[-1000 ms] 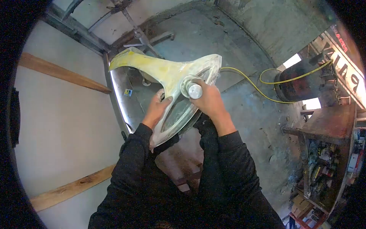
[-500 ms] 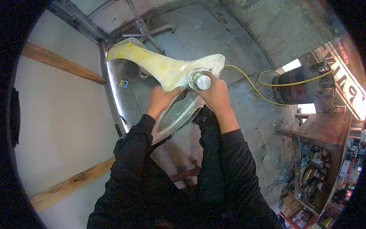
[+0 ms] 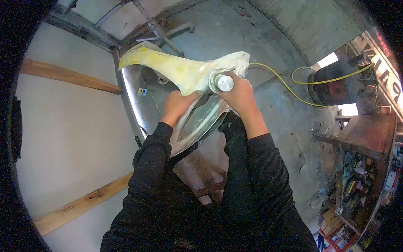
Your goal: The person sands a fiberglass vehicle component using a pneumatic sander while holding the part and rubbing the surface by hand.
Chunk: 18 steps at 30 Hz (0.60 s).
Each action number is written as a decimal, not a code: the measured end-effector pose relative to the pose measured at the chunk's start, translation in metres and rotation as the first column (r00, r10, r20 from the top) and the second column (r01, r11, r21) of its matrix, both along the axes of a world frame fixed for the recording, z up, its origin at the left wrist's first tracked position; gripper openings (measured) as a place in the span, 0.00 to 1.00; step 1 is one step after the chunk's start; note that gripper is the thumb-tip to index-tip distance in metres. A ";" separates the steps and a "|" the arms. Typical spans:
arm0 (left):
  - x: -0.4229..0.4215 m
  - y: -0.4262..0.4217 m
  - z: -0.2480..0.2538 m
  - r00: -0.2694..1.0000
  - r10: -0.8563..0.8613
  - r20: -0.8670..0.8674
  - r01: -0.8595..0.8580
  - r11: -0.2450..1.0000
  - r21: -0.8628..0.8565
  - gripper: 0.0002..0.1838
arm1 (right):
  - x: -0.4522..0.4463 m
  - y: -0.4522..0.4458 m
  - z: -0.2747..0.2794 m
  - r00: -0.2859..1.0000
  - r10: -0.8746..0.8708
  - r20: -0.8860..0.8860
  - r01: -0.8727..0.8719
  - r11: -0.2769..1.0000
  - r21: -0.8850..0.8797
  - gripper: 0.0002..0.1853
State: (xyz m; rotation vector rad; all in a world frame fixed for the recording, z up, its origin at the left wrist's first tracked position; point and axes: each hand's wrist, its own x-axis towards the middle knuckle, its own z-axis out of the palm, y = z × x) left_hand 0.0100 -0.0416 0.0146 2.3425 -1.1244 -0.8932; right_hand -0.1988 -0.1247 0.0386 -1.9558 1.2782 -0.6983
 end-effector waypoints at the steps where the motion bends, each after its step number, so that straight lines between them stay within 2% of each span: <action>1: -0.004 -0.001 0.010 1.000 0.003 -0.023 -0.003 1.000 0.002 0.44 | -0.001 -0.001 -0.001 1.000 0.014 0.005 -0.014 1.000 0.006 0.28; 4: -0.008 -0.005 0.010 0.998 0.026 0.050 -0.028 0.999 0.041 0.42 | -0.004 -0.003 -0.002 0.999 0.046 0.004 -0.046 0.999 0.015 0.28; 10: 0.003 0.005 -0.003 0.958 -0.044 -0.283 -0.014 0.979 -0.202 0.32 | -0.006 -0.002 0.001 0.998 0.064 0.017 -0.065 0.998 0.023 0.28; 11: 0.006 0.007 0.000 0.926 -0.035 -0.376 -0.022 0.989 -0.146 0.30 | -0.007 -0.001 0.001 0.997 0.069 0.021 -0.069 0.997 0.025 0.28; 14: 0.010 0.020 -0.004 0.939 -0.152 -0.310 0.059 0.956 -0.288 0.30 | -0.008 0.000 0.006 0.997 0.071 0.011 -0.072 0.996 0.046 0.29; 15: 0.009 0.022 0.003 0.961 -0.208 -0.184 0.167 0.962 -0.216 0.37 | -0.008 0.001 0.007 0.997 0.072 0.004 -0.072 0.996 0.057 0.29; 18: 0.013 0.039 -0.010 0.956 -0.280 -0.092 0.237 0.916 -0.323 0.41 | -0.007 0.000 0.004 0.998 0.060 -0.010 -0.060 0.998 0.029 0.30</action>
